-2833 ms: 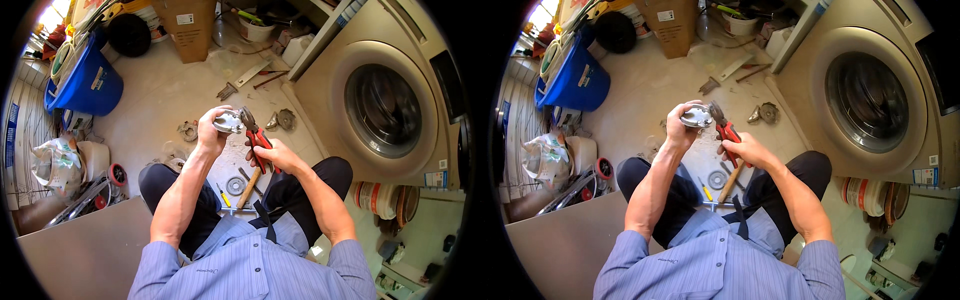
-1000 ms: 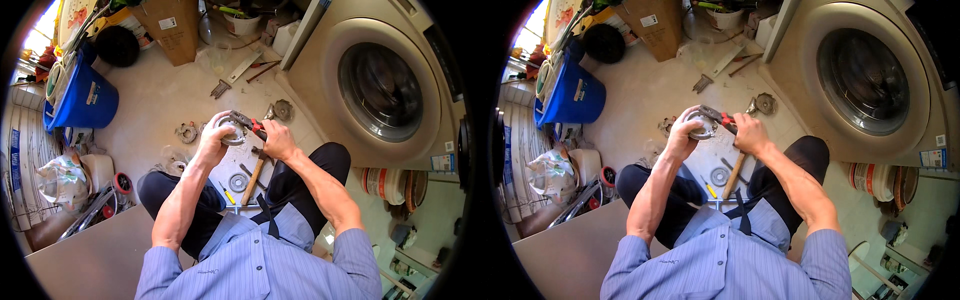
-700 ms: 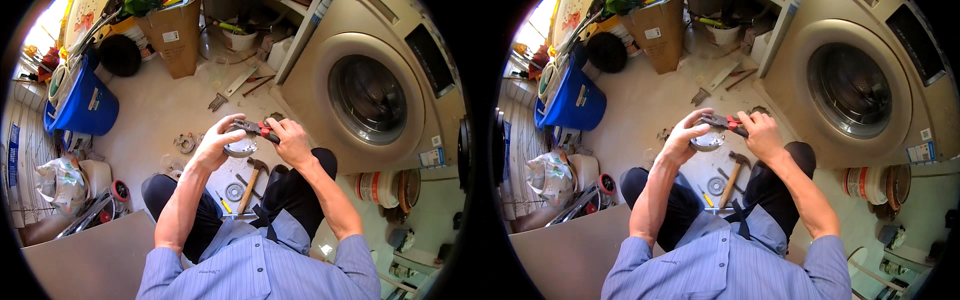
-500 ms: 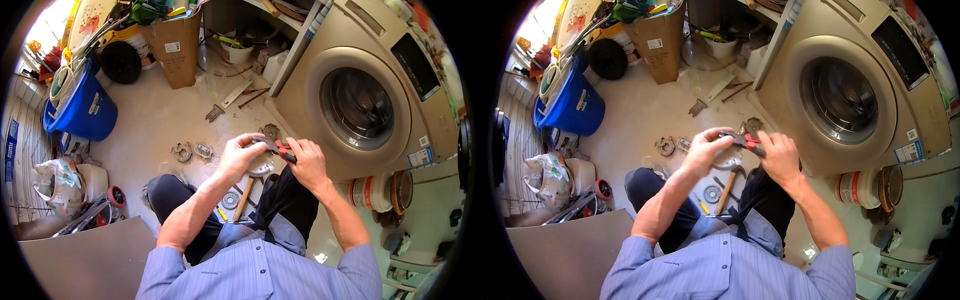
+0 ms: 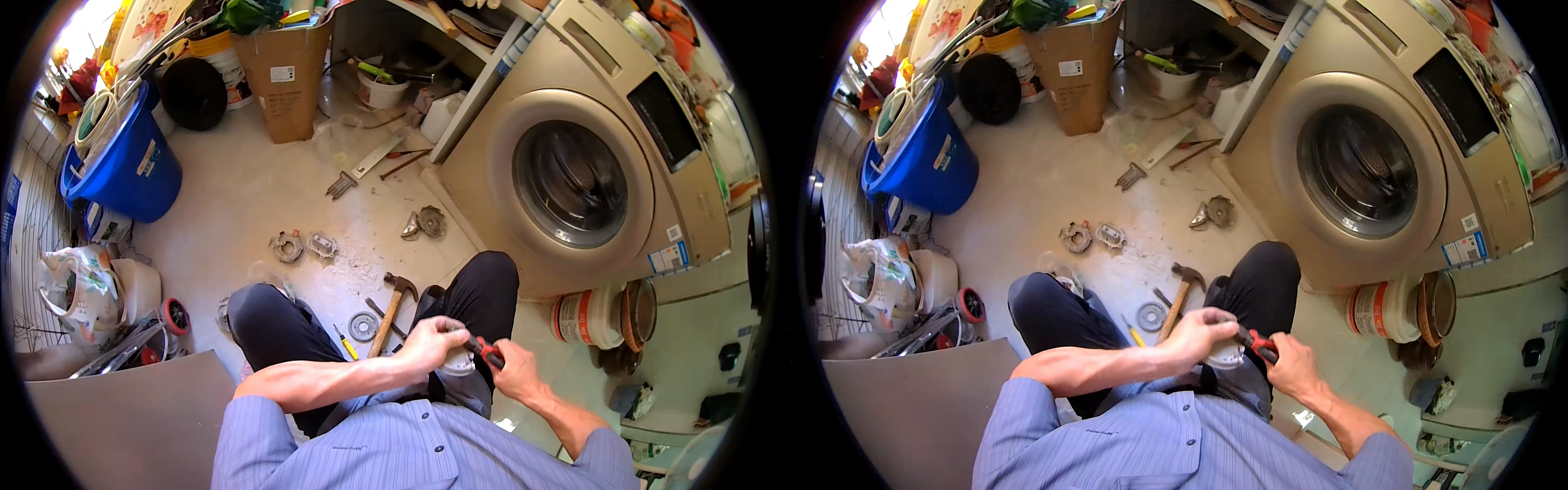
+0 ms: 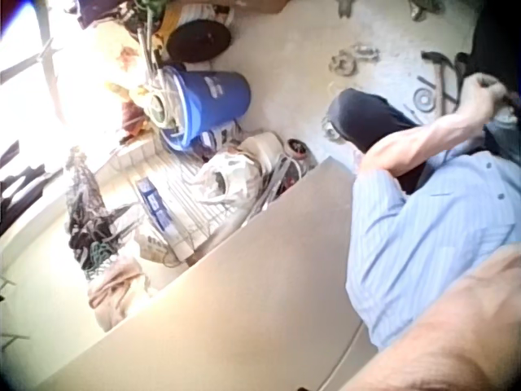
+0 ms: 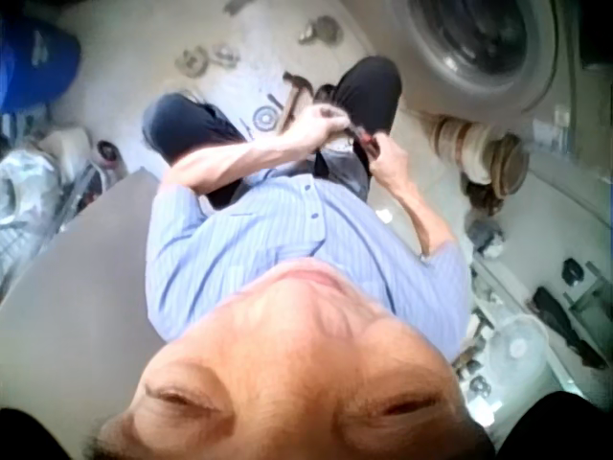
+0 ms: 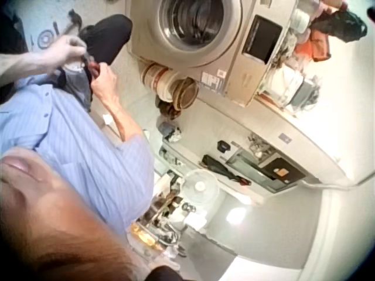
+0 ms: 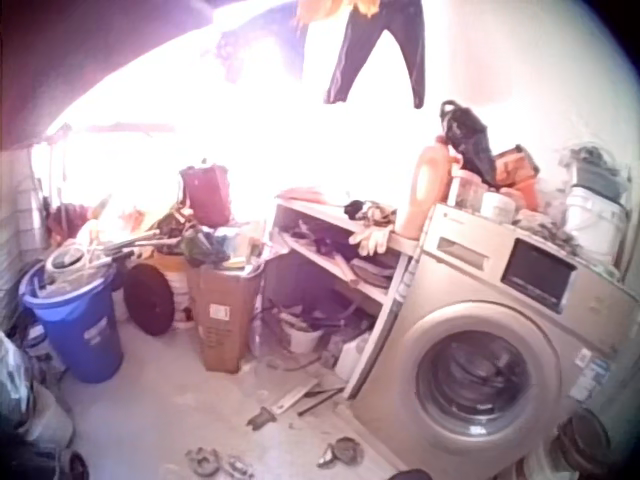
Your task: The person holds a metal housing and uses pliers and a screwdriver to bend and adjust metal tabs around the edge of the component.
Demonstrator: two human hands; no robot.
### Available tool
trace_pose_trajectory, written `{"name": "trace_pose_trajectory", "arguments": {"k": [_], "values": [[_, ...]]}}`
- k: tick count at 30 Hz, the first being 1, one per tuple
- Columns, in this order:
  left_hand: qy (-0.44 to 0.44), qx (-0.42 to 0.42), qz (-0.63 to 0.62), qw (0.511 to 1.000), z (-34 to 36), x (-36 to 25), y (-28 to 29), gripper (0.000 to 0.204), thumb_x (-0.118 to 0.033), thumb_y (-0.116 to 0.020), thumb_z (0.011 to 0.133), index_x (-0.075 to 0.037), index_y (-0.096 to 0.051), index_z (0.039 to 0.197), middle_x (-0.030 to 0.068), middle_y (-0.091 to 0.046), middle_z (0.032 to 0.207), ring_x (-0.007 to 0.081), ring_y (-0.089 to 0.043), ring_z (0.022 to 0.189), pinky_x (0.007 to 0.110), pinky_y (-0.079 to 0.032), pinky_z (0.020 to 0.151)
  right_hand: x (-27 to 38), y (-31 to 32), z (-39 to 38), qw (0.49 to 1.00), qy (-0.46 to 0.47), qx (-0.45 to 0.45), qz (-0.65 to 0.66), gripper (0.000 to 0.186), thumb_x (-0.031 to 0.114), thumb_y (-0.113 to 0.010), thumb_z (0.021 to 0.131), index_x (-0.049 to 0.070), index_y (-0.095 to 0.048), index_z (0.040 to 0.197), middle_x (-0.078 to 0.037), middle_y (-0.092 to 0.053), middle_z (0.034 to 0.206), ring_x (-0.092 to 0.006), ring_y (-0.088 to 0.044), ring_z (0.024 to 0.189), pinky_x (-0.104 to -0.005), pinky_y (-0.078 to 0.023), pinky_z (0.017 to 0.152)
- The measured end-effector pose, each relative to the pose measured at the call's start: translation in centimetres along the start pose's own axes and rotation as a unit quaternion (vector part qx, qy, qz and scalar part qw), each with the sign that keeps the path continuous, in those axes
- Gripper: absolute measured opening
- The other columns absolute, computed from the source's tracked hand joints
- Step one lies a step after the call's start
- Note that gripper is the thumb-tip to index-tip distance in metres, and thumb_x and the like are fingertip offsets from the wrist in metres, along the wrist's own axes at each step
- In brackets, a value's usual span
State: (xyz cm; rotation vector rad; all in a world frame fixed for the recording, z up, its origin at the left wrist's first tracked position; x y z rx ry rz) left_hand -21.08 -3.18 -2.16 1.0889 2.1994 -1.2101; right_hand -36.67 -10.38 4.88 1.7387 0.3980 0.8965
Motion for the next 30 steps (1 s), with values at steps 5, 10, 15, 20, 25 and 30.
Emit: {"name": "trace_pose_trajectory", "arguments": {"k": [5,10,15,20,25,30], "values": [[0.007,-0.042,0.128,0.991,0.0,1.6,0.9,0.028,-0.02,-0.066,0.098,0.002,-0.063,0.113,0.0099,-0.068,0.102,0.0159,-0.065,0.096,0.032,-0.053,0.085,-0.6,-2.1,0.4,0.997,0.011,0.071,0.021,0.02,0.012,-0.075,0.081,0.004,-0.059,0.09,-0.018,-0.065,0.08,-0.0416,-0.066,0.073,-0.0509,-0.053,0.064],[-0.036,-0.061,0.156,0.985,-0.1,-0.2,0.2,0.032,-0.022,-0.07,0.094,0.002,-0.061,0.113,0.0133,-0.067,0.103,0.0174,-0.063,0.099,0.033,-0.052,0.088,-2.3,-2.5,2.2,0.994,0.026,0.101,0.041,0.022,0.014,-0.077,0.08,0.005,-0.057,0.086,-0.016,-0.063,0.077,-0.0405,-0.065,0.07,-0.0502,-0.051,0.06],[-0.042,-0.057,0.171,0.983,0.3,-1.2,-0.5,0.04,-0.021,-0.077,0.089,0.002,-0.058,0.117,0.0145,-0.068,0.105,0.0202,-0.065,0.102,0.035,-0.052,0.093,-3.5,-2.7,3.3,0.99,0.062,0.117,0.058,0.024,0.009,-0.076,0.072,0.005,-0.056,0.084,-0.015,-0.06,0.072,-0.039,-0.063,0.065,-0.0495,-0.05,0.057],[-0.081,-0.04,0.187,0.978,0.1,-3.4,-1.4,0.049,-0.019,-0.082,0.084,0.001,-0.056,0.121,0.0157,-0.07,0.109,0.0249,-0.069,0.104,0.037,-0.053,0.092,-3.9,-2.4,4.1,0.985,0.075,0.132,0.08,0.028,0.008,-0.075,0.066,0.003,-0.053,0.083,-0.015,-0.057,0.071,-0.0386,-0.061,0.062,-0.0487,-0.049,0.055],[-0.194,-0.007,0.225,0.955,0.1,-5.1,-2.5,0.052,-0.011,-0.084,0.081,0.002,-0.056,0.122,0.0167,-0.067,0.11,0.0251,-0.069,0.102,0.035,-0.054,0.09,-3.8,-2.1,4.6,0.984,0.105,0.084,0.118,0.027,0.005,-0.071,0.064,0.001,-0.052,0.084,-0.015,-0.054,0.071,-0.0376,-0.056,0.062,-0.0477,-0.047,0.056],[-0.119,-0.082,0.161,0.976,0.7,-5.4,-1.2,0.054,-0.012,-0.079,0.086,0.003,-0.052,0.13,0.0124,-0.067,0.111,0.0174,-0.066,0.103,0.033,-0.053,0.093,-2.5,-1.0,5.5,0.991,0.094,0.011,0.1,0.018,-0.002,-0.063,0.072,0.001,-0.055,0.088,-0.016,-0.055,0.074,-0.0383,-0.057,0.064,-0.0478,-0.048,0.057]]}}
Point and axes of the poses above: each hand's wrist, its own z-axis towards the middle knuckle, its own y-axis out of the back of the hand, x = y × z, the point moved 9 cm from there along z, towards the middle knuckle
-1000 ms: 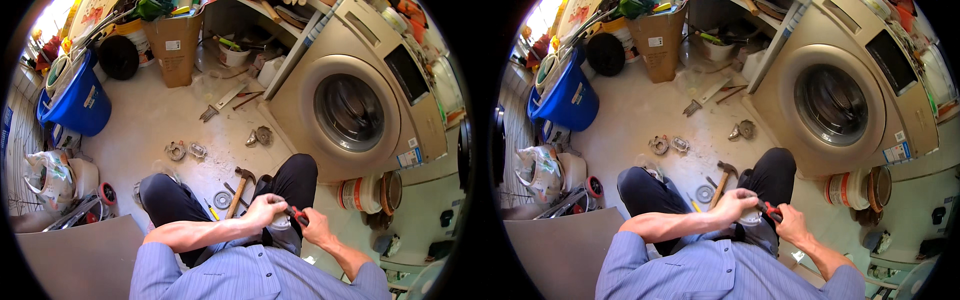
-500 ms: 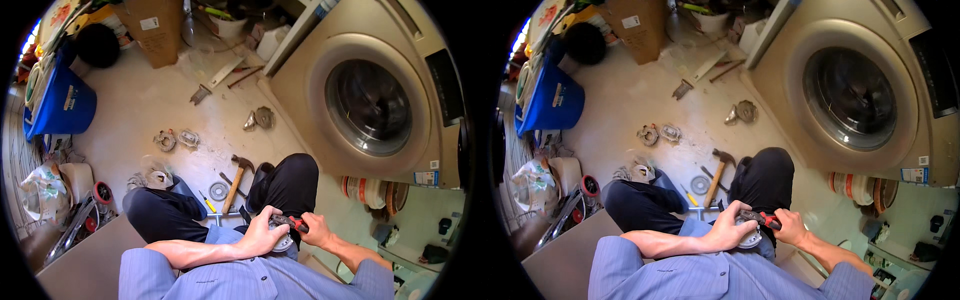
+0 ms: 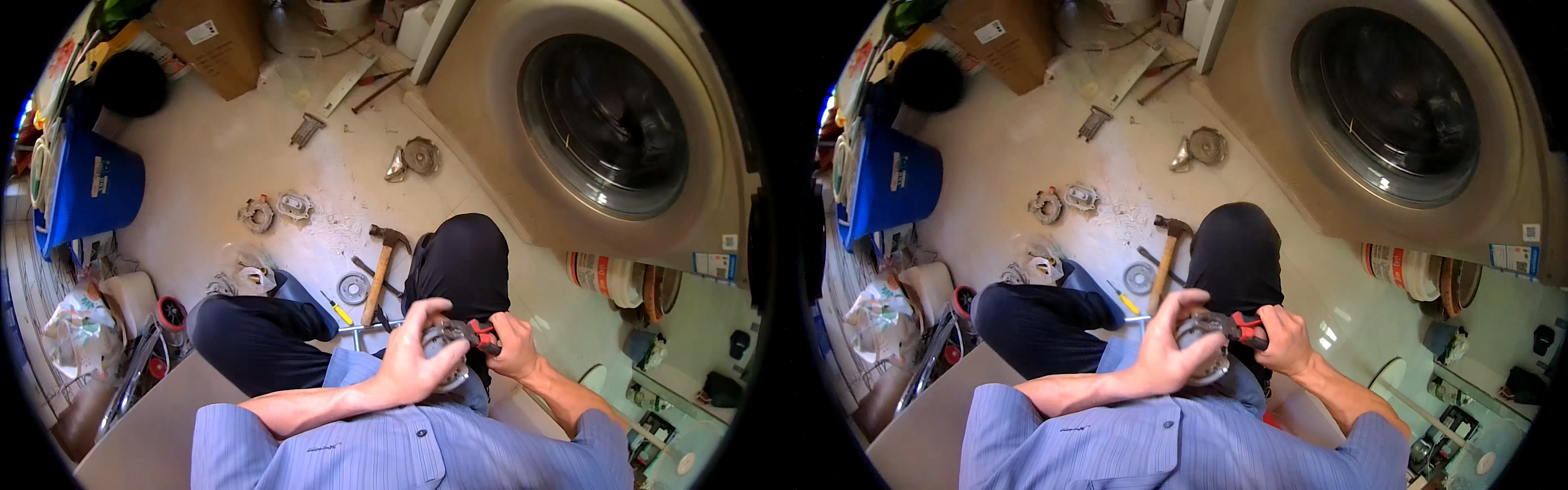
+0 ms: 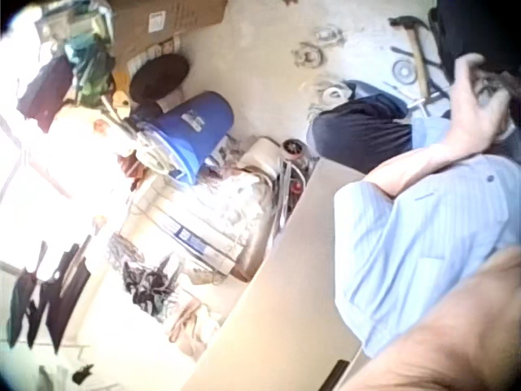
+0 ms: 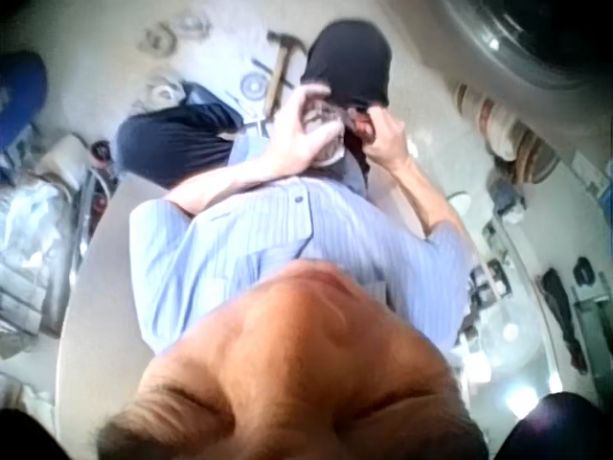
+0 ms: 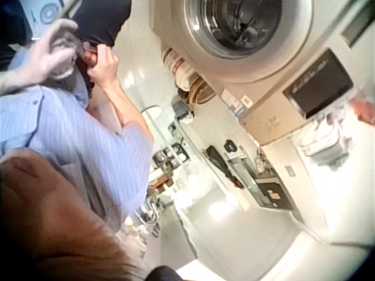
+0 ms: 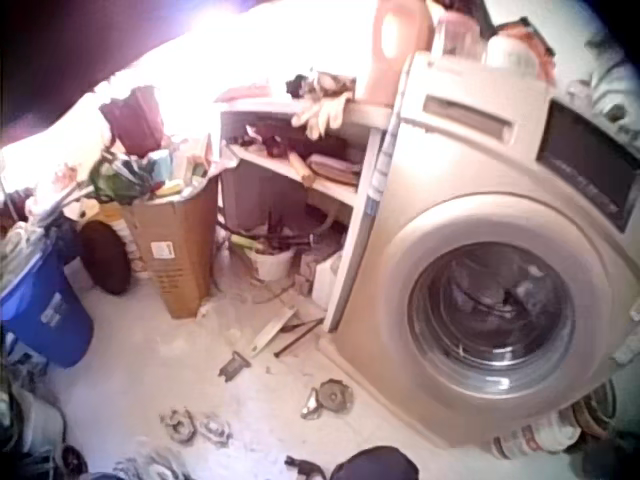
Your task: The person holds a metal housing and uses pliers and a screwdriver to bend and adjust metal tabs around the edge of the component.
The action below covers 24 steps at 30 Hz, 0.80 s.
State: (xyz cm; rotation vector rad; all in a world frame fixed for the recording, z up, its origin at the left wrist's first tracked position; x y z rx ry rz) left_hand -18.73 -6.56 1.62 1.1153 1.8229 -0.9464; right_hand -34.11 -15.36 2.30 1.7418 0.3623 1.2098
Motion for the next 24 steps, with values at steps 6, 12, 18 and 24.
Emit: {"name": "trace_pose_trajectory", "arguments": {"k": [6,12,18,24], "values": [[0.18,0.023,-0.323,0.929,-2.3,4.0,1.4,0.057,-0.006,-0.081,0.086,0.002,-0.052,0.134,0.0129,-0.067,0.117,0.0194,-0.069,0.102,0.034,-0.058,0.092,3.7,2.3,1.6,0.992,0.023,-0.068,-0.104,0.024,-0.002,-0.067,0.075,0.001,-0.059,0.097,-0.016,-0.059,0.083,-0.0368,-0.061,0.071,-0.0466,-0.05,0.062],[0.072,0.023,-0.217,0.973,-3.1,1.1,5.2,0.053,0.005,-0.075,0.084,0.0,-0.056,0.133,0.013,-0.07,0.111,0.0212,-0.073,0.095,0.035,-0.062,0.084,8.1,2.9,4.7,0.977,0.106,-0.09,-0.16,0.028,0.004,-0.068,0.08,0.002,-0.061,0.106,-0.011,-0.057,0.085,-0.031,-0.057,0.08,-0.0427,-0.04,0.071],[0.08,0.013,-0.332,0.94,-2.1,0.3,7.7,0.05,0.009,-0.069,0.085,-0.001,-0.054,0.132,0.0152,-0.07,0.11,0.0234,-0.073,0.088,0.036,-0.064,0.074,10.1,2.4,7.9,0.93,0.145,-0.134,-0.311,0.021,0.021,-0.072,0.086,0.007,-0.06,0.097,-0.006,-0.054,0.081,-0.0249,-0.054,0.075,-0.0409,-0.037,0.065],[0.06,0.034,-0.333,0.94,-0.8,-0.1,9.1,0.047,0.008,-0.067,0.086,0.001,-0.052,0.131,0.0163,-0.068,0.113,0.0236,-0.072,0.09,0.037,-0.062,0.072,9.4,1.4,9.8,0.949,0.132,-0.14,-0.25,0.033,0.01,-0.069,0.087,0.0,-0.064,0.118,-0.012,-0.065,0.103,-0.0309,-0.063,0.098,-0.041,-0.054,0.083]]}}
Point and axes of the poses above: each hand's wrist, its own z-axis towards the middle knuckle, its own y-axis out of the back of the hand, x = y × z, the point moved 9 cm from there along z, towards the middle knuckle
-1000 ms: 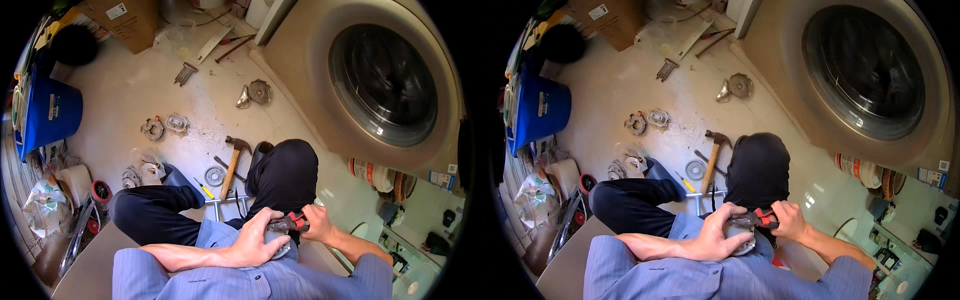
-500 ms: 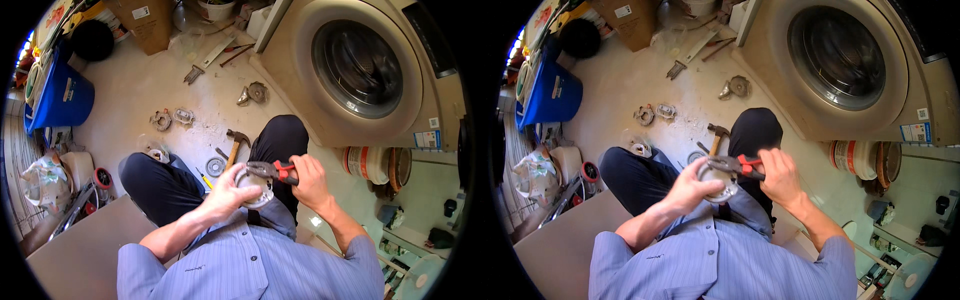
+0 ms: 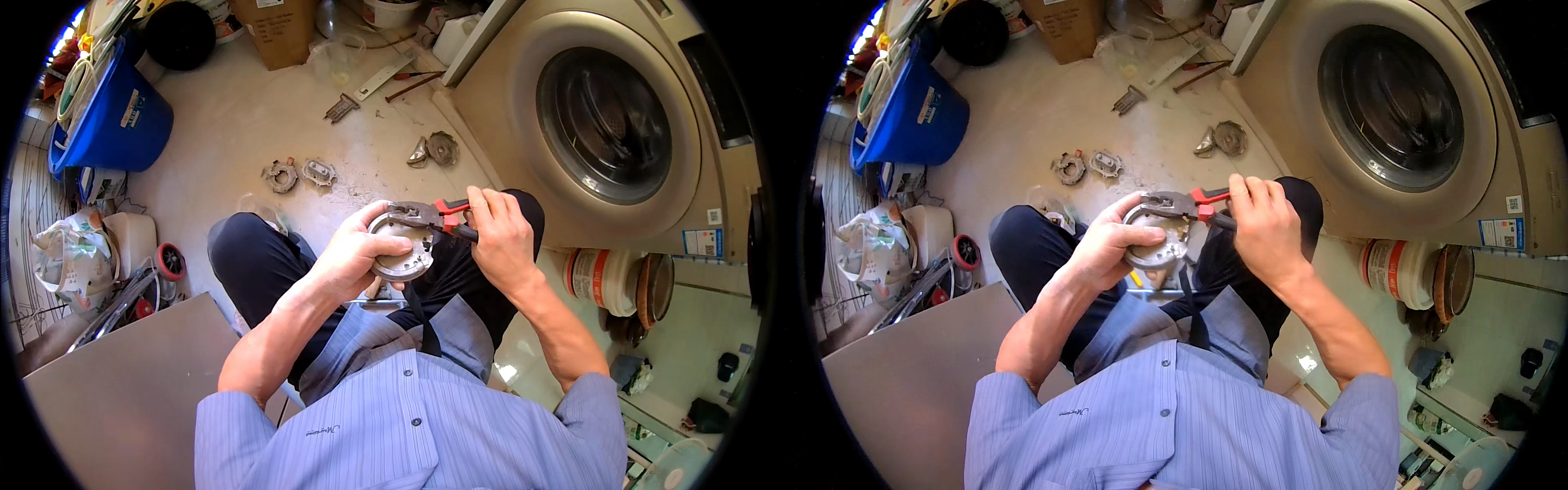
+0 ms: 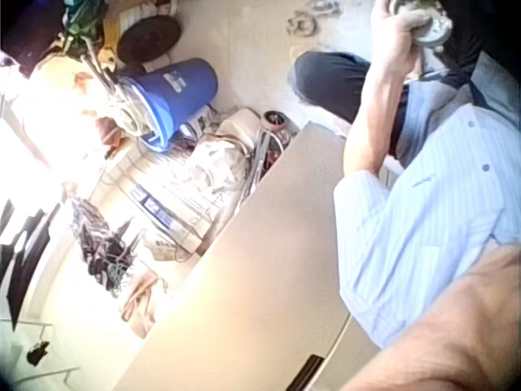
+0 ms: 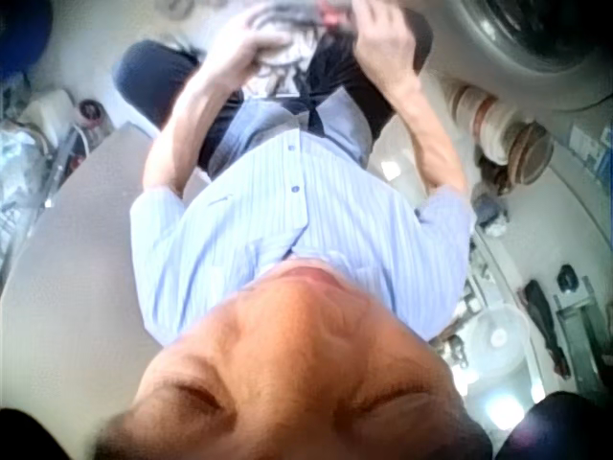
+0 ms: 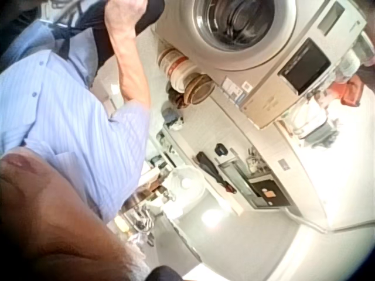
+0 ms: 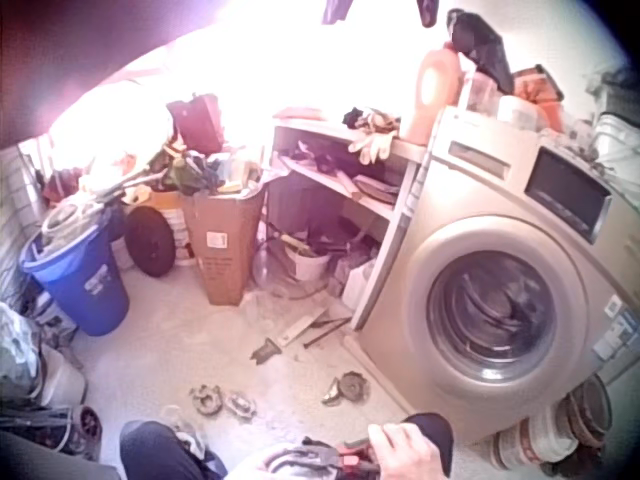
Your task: The person holds a metal housing and uses pliers and a screwdriver to bend and adjust metal tabs around the edge of the component.
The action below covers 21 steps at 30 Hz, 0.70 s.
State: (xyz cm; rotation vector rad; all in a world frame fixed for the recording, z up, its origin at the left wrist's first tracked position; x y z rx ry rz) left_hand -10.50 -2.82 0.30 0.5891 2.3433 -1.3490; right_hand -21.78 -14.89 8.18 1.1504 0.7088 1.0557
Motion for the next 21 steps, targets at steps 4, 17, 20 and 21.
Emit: {"name": "trace_pose_trajectory", "arguments": {"k": [4,17,20,21], "values": [[-0.02,0.016,-0.004,1.0,0.2,-0.6,0.2,0.044,0.007,-0.067,0.087,0.001,-0.051,0.128,0.0177,-0.069,0.107,0.0245,-0.074,0.076,0.037,-0.065,0.052,0.1,-0.3,1.0,0.998,0.032,-0.059,-0.002,0.042,0.005,-0.066,0.086,-0.001,-0.062,0.127,-0.016,-0.061,0.112,-0.0345,-0.061,0.107,-0.0429,-0.053,0.085],[-0.001,0.01,0.056,0.998,0.8,-1.2,1.6,0.044,0.004,-0.067,0.09,0.003,-0.049,0.131,0.0162,-0.068,0.103,0.0225,-0.074,0.074,0.036,-0.066,0.052,-0.3,-2.3,2.6,0.993,0.058,-0.035,0.099,0.034,-0.002,-0.067,0.075,0.001,-0.059,0.108,-0.016,-0.056,0.103,-0.0357,-0.057,0.097,-0.0441,-0.048,0.082],[-0.017,0.011,0.085,0.996,1.2,-1.5,1.8,0.043,0.004,-0.067,0.09,0.002,-0.051,0.13,0.015,-0.069,0.103,0.0223,-0.074,0.077,0.037,-0.066,0.055,-0.4,-3.3,3.2,0.987,0.084,-0.033,0.132,0.033,-0.004,-0.068,0.073,0.0,-0.057,0.103,-0.016,-0.057,0.095,-0.0359,-0.059,0.088,-0.0443,-0.049,0.076],[-0.023,0.008,0.071,0.997,1.4,-1.6,1.9,0.042,0.003,-0.067,0.09,0.002,-0.053,0.129,0.0139,-0.069,0.104,0.0228,-0.074,0.079,0.038,-0.067,0.057,-0.6,-3.6,3.2,0.987,0.087,-0.032,0.133,0.033,-0.004,-0.068,0.073,0.0,-0.057,0.103,-0.016,-0.057,0.095,-0.0359,-0.059,0.088,-0.0443,-0.049,0.076]]}}
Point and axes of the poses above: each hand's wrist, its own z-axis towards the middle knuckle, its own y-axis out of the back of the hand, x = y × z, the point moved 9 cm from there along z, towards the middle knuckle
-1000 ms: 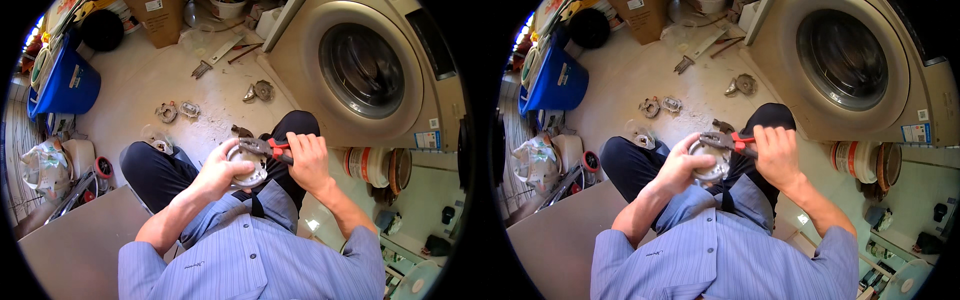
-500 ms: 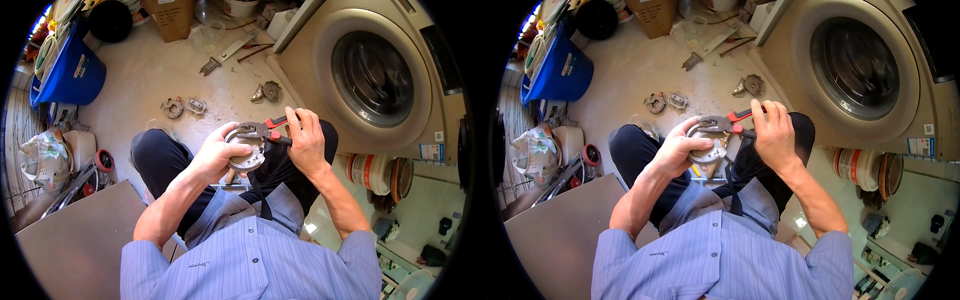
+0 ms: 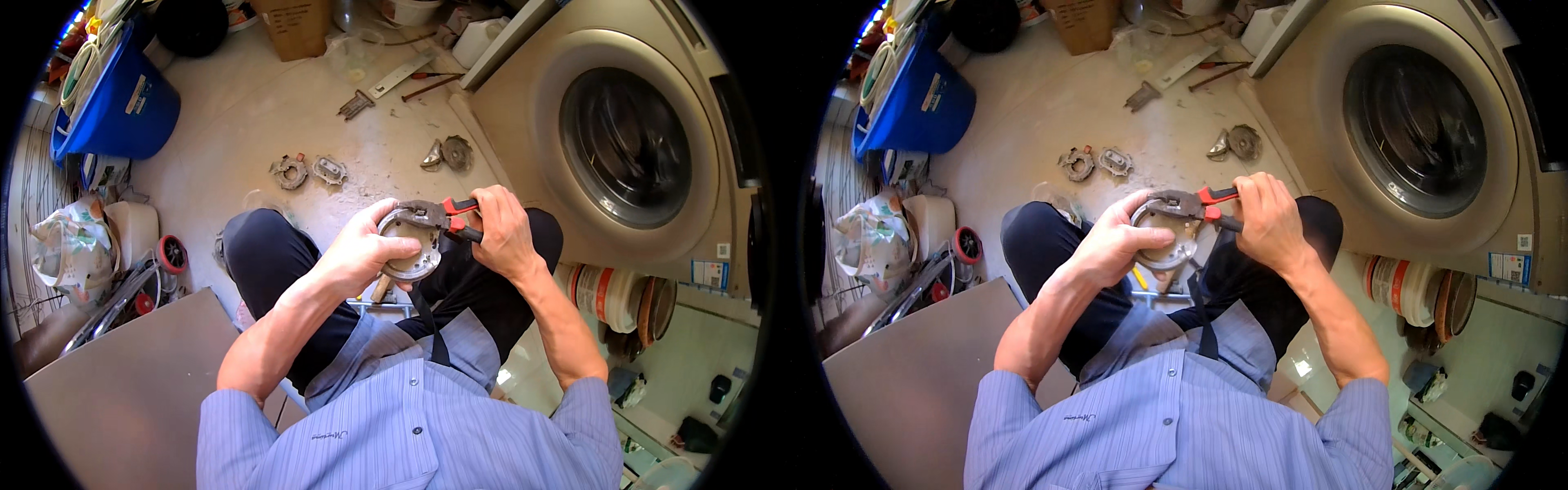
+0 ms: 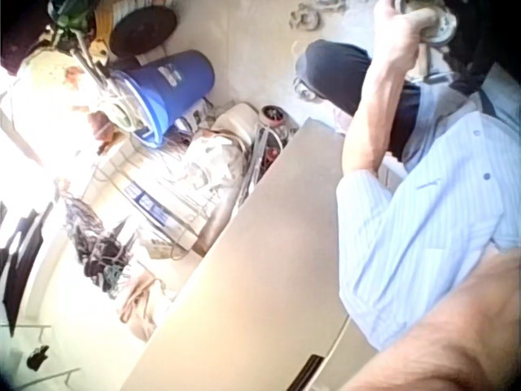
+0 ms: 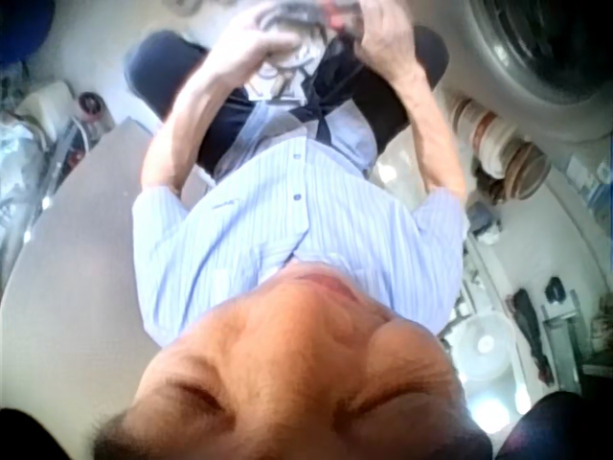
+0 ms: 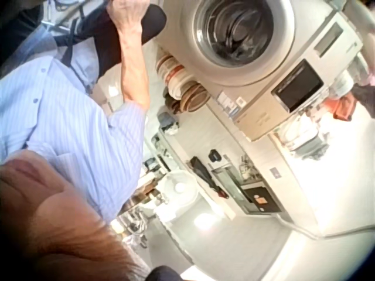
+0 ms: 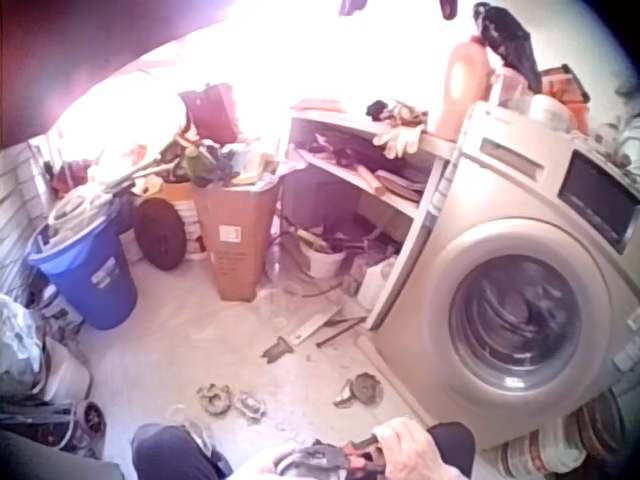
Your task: The person holds a metal housing and uses pliers and a screwdriver to bend and adjust metal tabs around the edge of the component.
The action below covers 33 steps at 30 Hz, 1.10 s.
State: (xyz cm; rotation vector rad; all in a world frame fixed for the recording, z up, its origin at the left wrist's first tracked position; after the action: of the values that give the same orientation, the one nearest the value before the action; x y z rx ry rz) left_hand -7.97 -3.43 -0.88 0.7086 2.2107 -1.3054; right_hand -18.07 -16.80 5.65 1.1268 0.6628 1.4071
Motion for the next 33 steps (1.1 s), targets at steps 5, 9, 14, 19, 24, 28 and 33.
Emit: {"name": "trace_pose_trajectory", "arguments": {"k": [5,9,14,19,24,28,33], "values": [[0.032,0.006,-0.046,0.998,0.9,1.0,1.8,0.055,0.001,-0.072,0.085,0.003,-0.054,0.137,0.0147,-0.07,0.117,0.0269,-0.072,0.103,0.038,-0.064,0.079,-0.7,-1.7,0.9,1.0,0.002,-0.006,0.023,0.027,-0.002,-0.07,0.073,0.002,-0.057,0.096,-0.013,-0.056,0.081,-0.0335,-0.06,0.073,-0.0426,-0.049,0.065],[0.107,0.112,-0.13,0.979,-0.4,2.3,1.3,0.065,-0.012,-0.07,0.087,0.003,-0.046,0.146,0.0243,-0.062,0.129,0.0425,-0.064,0.12,0.045,-0.068,0.067,-0.8,-2.5,1.5,0.999,0.014,0.017,0.034,0.025,0.0,-0.071,0.072,0.004,-0.058,0.094,-0.012,-0.055,0.08,-0.0327,-0.06,0.072,-0.0425,-0.049,0.064],[0.181,0.247,-0.208,0.929,-1.9,2.7,-1.1,0.073,-0.016,-0.072,0.086,0.001,-0.04,0.15,0.029,-0.054,0.141,0.0418,-0.057,0.129,0.05,-0.067,0.075,0.0,-2.5,2.1,0.991,0.104,0.021,0.081,0.031,0.003,-0.072,0.067,0.003,-0.057,0.094,-0.012,-0.052,0.077,-0.0326,-0.057,0.067,-0.0412,-0.047,0.06],[0.211,0.258,-0.29,0.897,-3.0,4.3,-3.2,0.07,-0.008,-0.074,0.086,0.0,-0.042,0.148,0.0289,-0.056,0.138,0.0375,-0.059,0.128,0.054,-0.062,0.089,1.0,-2.7,2.5,0.983,0.139,0.01,0.121,0.027,0.006,-0.072,0.068,0.003,-0.057,0.091,-0.011,-0.053,0.076,-0.0311,-0.055,0.064,-0.0404,-0.046,0.058],[0.201,0.219,-0.3,0.906,-3.5,5.9,-3.9,0.064,0.005,-0.062,0.083,0.0,-0.044,0.144,0.0234,-0.06,0.124,0.0304,-0.064,0.109,0.042,-0.058,0.079,1.2,-3.5,2.1,0.978,0.145,0.031,0.149,0.025,0.008,-0.07,0.069,0.005,-0.058,0.09,-0.01,-0.052,0.077,-0.0294,-0.056,0.066,-0.04,-0.046,0.06],[0.188,0.156,-0.256,0.935,-3.6,5.7,-4.1,0.065,0.014,-0.048,0.075,-0.001,-0.047,0.139,0.0195,-0.06,0.117,0.0258,-0.063,0.099,0.038,-0.054,0.075,1.0,-3.8,1.9,0.979,0.128,0.04,0.153,0.022,0.009,-0.069,0.071,0.004,-0.058,0.089,-0.01,-0.051,0.076,-0.0293,-0.056,0.066,-0.0399,-0.046,0.061],[0.143,0.11,-0.285,0.941,-3.4,5.6,-4.2,0.066,0.014,-0.046,0.073,-0.002,-0.047,0.137,0.0185,-0.062,0.115,0.0243,-0.064,0.097,0.037,-0.055,0.075,1.5,-4.7,1.2,0.979,0.121,0.054,0.158,0.02,0.011,-0.069,0.072,0.004,-0.057,0.087,-0.01,-0.05,0.075,-0.0296,-0.056,0.066,-0.0403,-0.047,0.062]]}}
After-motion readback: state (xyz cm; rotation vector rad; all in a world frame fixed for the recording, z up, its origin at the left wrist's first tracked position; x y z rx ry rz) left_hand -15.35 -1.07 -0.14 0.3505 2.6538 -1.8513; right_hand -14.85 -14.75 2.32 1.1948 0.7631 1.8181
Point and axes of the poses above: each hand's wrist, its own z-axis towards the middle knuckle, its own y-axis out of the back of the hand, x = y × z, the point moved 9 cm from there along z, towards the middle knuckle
